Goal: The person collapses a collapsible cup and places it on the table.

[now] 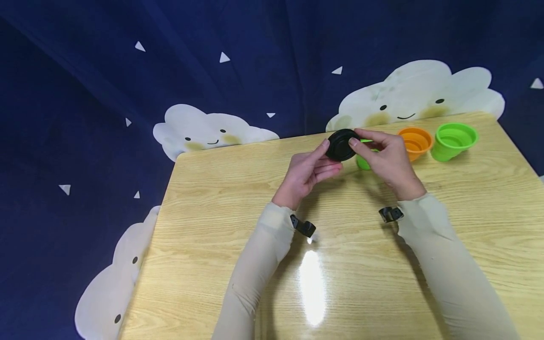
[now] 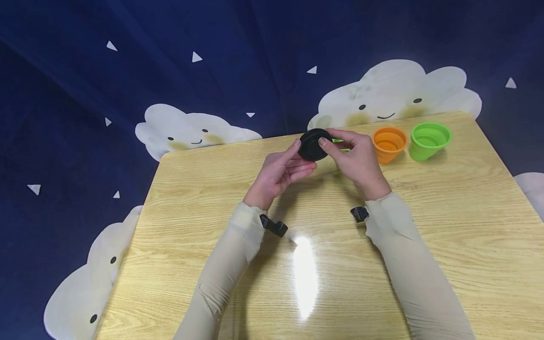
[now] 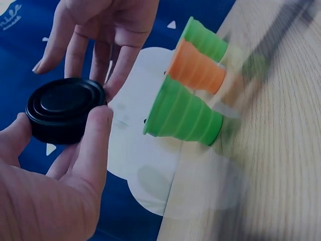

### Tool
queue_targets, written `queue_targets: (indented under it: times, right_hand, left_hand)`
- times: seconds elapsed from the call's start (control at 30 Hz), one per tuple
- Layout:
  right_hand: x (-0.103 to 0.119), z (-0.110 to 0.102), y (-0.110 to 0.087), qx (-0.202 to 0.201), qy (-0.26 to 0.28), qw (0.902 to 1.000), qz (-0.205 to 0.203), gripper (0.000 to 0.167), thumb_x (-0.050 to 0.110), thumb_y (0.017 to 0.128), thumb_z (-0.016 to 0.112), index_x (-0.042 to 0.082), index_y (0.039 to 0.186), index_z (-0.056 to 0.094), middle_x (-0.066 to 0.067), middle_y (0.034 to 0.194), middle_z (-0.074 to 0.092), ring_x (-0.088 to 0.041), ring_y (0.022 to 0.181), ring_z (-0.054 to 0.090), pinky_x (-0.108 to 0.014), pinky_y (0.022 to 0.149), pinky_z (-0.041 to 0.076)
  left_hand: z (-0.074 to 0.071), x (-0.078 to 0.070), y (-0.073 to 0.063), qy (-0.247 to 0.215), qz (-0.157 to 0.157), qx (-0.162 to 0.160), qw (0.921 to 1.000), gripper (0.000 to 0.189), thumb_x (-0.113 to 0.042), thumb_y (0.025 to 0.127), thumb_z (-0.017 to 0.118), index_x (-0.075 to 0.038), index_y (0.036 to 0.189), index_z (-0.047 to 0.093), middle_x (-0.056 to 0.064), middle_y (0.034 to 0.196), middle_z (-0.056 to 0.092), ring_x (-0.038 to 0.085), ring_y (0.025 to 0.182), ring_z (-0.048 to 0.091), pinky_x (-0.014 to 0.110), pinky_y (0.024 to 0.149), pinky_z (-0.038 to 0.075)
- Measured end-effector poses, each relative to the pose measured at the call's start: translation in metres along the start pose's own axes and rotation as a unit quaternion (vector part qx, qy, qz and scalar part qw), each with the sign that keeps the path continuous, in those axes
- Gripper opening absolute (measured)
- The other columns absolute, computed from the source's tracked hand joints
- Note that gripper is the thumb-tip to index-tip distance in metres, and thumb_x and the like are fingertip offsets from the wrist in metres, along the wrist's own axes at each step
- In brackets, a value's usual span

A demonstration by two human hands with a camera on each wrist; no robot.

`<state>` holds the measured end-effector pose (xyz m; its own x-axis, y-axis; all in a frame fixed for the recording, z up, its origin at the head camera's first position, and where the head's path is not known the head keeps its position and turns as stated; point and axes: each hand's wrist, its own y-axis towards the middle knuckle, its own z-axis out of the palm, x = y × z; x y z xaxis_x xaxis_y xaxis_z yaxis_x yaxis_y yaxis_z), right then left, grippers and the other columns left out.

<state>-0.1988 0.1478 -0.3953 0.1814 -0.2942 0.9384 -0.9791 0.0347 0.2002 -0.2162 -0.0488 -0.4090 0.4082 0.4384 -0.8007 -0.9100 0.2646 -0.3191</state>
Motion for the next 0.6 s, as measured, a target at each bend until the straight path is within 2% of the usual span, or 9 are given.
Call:
queue_targets:
  times: [0.1, 0.27, 0.4, 0.53, 0.6]
  right_hand:
    - [0.0017, -0.0008, -0.001, 0.003, 0.001, 1.0, 0.006, 0.046, 0.034, 0.092, 0.075, 0.01, 0.131, 0.068, -0.011, 0.13, 0.064, -0.019, 0.102, 0.058, -0.022, 0.075, 0.049]
    - [0.0035, -0.0017, -0.0017, 0.003, 0.017, 0.9998, 0.013, 0.047, 0.032, 0.091, 0.077, 0.01, 0.131, 0.068, -0.007, 0.125, 0.064, -0.018, 0.101, 0.058, -0.021, 0.076, 0.049]
    - [0.0035, -0.0029, -0.0018, 0.002, 0.045, 0.9989, 0.008, 0.045, 0.025, 0.089, 0.08, 0.008, 0.129, 0.069, 0.0, 0.118, 0.068, -0.015, 0.096, 0.061, -0.017, 0.072, 0.051]
    - [0.0018, -0.004, -0.0016, 0.009, 0.078, 0.9969, 0.005, 0.044, 0.017, 0.087, 0.082, 0.007, 0.128, 0.069, 0.002, 0.113, 0.07, -0.014, 0.095, 0.064, -0.016, 0.071, 0.054]
    - [0.0009, -0.0045, -0.0016, 0.013, 0.085, 0.9962, 0.009, 0.046, 0.015, 0.085, 0.083, 0.006, 0.128, 0.069, 0.001, 0.113, 0.07, -0.014, 0.095, 0.064, -0.016, 0.072, 0.055]
  left_hand:
    - [0.0014, 0.0015, -0.0001, 0.006, 0.032, -0.016, 0.9993, 0.032, -0.022, 0.093, 0.076, 0.008, 0.103, 0.073, 0.026, 0.088, 0.072, 0.026, 0.074, 0.074, 0.037, 0.075, 0.061]
    - [0.0056, 0.0051, -0.0002, 0.046, 0.124, -0.034, 0.9907, 0.023, -0.011, 0.09, 0.078, 0.009, 0.102, 0.074, 0.021, 0.088, 0.073, 0.023, 0.074, 0.073, 0.038, 0.076, 0.061]
    - [0.0084, 0.0065, -0.0017, 0.089, 0.194, -0.054, 0.9756, 0.025, -0.005, 0.085, 0.082, 0.01, 0.104, 0.074, 0.016, 0.091, 0.074, 0.021, 0.079, 0.073, 0.038, 0.077, 0.061]
    - [0.0084, 0.0057, -0.005, 0.148, 0.246, -0.063, 0.9559, 0.037, -0.004, 0.079, 0.086, 0.008, 0.112, 0.073, 0.012, 0.097, 0.075, 0.018, 0.087, 0.073, 0.034, 0.081, 0.06]
    - [0.0076, 0.0051, -0.0063, 0.184, 0.272, -0.062, 0.9425, 0.042, -0.005, 0.077, 0.088, 0.005, 0.115, 0.073, 0.01, 0.099, 0.075, 0.018, 0.09, 0.073, 0.032, 0.081, 0.06]
